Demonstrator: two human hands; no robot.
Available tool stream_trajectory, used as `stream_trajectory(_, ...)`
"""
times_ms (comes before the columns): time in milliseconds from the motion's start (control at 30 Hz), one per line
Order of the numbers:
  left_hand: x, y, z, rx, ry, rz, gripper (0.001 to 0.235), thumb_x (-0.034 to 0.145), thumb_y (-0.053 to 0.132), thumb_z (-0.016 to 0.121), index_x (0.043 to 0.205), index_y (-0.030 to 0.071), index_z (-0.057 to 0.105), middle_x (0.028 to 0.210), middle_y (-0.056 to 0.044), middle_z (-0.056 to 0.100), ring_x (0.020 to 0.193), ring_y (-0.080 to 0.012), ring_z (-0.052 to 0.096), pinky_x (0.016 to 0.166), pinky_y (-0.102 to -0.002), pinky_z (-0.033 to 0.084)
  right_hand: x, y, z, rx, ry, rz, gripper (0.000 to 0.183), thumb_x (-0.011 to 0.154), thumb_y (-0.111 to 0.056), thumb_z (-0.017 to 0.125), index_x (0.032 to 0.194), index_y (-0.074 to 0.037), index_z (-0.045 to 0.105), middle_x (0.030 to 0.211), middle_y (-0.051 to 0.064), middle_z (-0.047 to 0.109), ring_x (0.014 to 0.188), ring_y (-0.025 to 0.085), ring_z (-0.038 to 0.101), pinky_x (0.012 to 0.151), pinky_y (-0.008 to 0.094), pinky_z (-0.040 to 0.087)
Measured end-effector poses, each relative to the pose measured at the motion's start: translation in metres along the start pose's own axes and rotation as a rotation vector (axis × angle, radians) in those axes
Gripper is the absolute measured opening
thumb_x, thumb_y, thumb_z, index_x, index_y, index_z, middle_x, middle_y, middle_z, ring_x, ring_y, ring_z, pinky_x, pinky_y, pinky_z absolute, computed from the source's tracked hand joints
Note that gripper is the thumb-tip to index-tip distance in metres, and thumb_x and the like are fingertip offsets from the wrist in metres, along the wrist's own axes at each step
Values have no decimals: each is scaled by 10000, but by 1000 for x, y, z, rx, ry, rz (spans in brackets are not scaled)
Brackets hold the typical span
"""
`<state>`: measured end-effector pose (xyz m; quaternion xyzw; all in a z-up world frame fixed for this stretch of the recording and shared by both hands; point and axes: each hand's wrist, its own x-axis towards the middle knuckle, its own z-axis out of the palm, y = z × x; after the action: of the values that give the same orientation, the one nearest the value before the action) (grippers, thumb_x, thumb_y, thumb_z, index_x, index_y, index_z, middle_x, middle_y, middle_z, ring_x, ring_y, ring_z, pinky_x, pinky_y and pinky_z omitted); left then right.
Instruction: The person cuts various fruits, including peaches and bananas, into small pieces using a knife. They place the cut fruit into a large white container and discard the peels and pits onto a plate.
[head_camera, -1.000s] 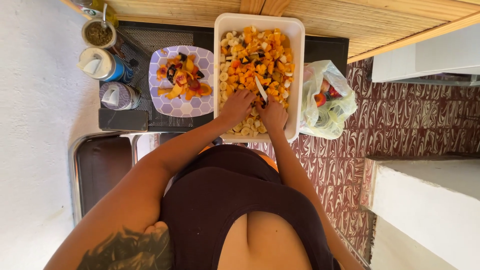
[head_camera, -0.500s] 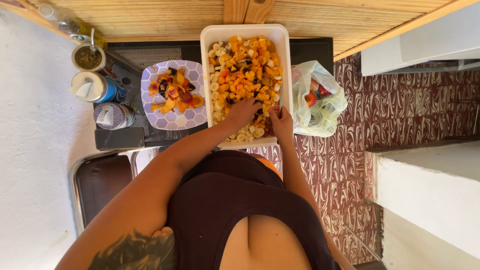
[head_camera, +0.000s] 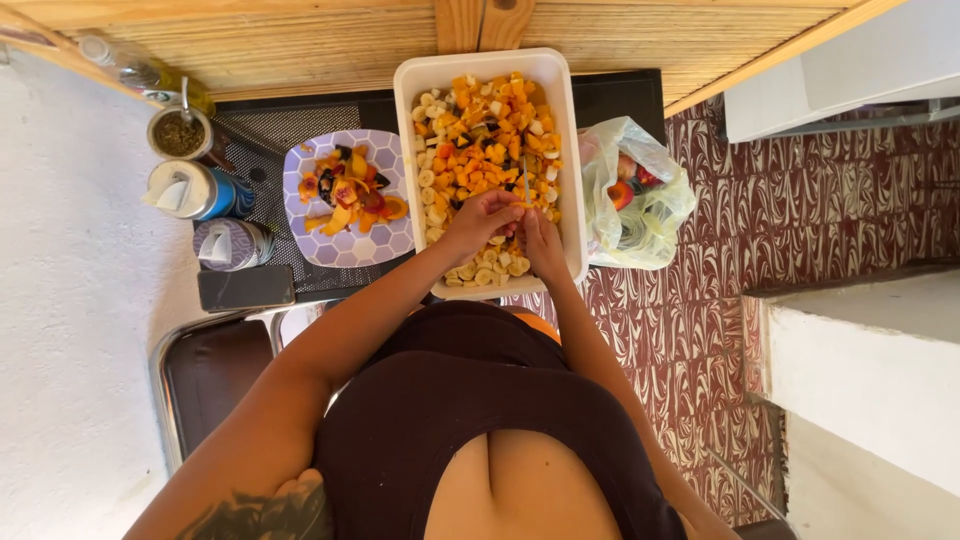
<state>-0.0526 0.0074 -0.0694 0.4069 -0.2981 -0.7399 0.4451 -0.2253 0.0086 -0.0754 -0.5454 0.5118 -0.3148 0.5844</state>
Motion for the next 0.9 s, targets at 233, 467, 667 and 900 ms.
stream_trajectory(233,-5,21,3,39,-34,24,211,955,169,758,1026,41,606,837,-62,640,745,-110,633,674,-241,585,-2,-24,14,135,-131,-6,633,1093,-536,169,800,-94,514,581,-81,314,420,9,324,393,186,284)
stream_trajectory(467,4,51,3,252,30,218,267,866,160,853,929,6,645,729,-105,666,602,-123,637,525,-251,554,10,-50,15,48,-94,-10,594,1102,-558,173,661,-199,346,507,-29,347,419,75,306,410,216,308)
stream_trajectory(667,7,63,1,393,127,389,283,882,277,858,912,61,678,727,-83,702,589,-120,662,521,-251,556,19,-80,21,205,-177,64,581,1099,-569,202,655,-213,319,493,-57,290,383,58,256,355,201,270)
stream_trajectory(900,-10,21,-52,1448,88,474,309,1012,107,648,1248,-58,537,1084,-241,561,997,-406,608,710,-462,559,31,-53,13,152,-217,257,642,1112,-543,225,585,-202,362,432,-72,268,309,61,167,294,206,185)
